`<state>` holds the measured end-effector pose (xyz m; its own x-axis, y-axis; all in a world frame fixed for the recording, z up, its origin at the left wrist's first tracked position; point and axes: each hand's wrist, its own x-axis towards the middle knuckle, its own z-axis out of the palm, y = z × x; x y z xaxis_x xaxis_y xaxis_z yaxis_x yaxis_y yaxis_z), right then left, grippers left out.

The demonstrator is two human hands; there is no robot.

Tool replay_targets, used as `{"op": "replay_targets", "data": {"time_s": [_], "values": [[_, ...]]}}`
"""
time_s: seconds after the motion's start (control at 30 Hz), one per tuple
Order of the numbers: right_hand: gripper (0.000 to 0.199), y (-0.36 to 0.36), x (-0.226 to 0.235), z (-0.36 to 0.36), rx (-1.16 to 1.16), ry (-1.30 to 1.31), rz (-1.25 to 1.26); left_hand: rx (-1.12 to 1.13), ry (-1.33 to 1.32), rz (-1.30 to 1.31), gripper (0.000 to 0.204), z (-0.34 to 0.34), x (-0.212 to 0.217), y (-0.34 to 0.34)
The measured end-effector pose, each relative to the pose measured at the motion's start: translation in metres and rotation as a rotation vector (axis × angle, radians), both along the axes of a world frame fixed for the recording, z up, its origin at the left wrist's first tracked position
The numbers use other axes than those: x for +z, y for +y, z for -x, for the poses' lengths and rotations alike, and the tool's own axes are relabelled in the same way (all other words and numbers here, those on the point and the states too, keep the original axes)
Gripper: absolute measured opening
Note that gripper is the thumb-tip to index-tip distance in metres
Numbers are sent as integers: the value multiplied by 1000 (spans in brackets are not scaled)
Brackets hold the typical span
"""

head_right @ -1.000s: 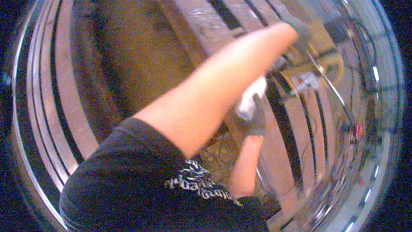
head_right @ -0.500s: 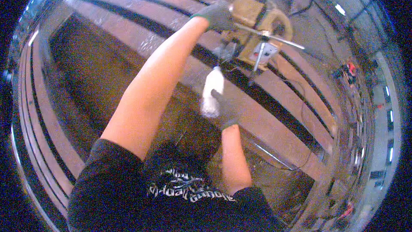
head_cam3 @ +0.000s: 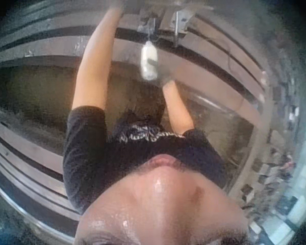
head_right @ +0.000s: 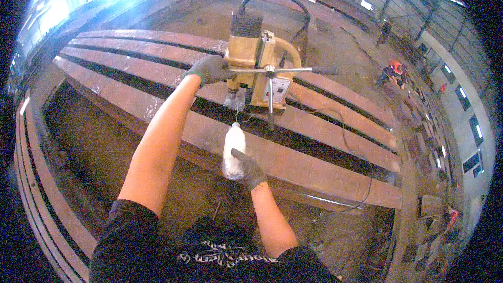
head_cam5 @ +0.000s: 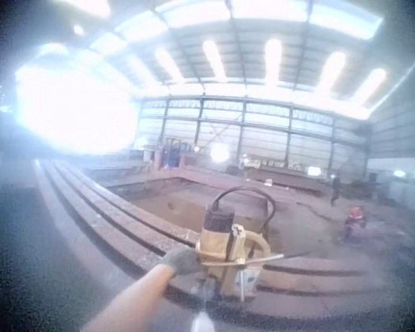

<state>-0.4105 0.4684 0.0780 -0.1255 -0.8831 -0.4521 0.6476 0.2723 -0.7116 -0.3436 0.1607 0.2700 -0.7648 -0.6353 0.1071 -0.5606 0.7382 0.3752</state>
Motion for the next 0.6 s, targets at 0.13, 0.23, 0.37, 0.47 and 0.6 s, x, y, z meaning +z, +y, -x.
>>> {"op": "replay_targets", "data": {"time_s": [0.13, 0.23, 0.37, 0.47, 0.6], "values": [[44, 2, 13, -4, -43, -32, -40, -15, -20, 17, 57, -5, 3, 3], [43, 0, -1, 2, -48, 7, -16, -24, 22, 26, 57, -6, 5, 4], [41, 4, 18, -10, -102, 7, -49, 10, 0, 17, 56, -7, 8, 12], [41, 4, 19, -14, -130, -24, -65, 11, 0, -18, 54, -8, 8, 10], [42, 2, 12, -10, -106, -13, -33, -3, 11, -12, 53, -6, 4, 7]]}}
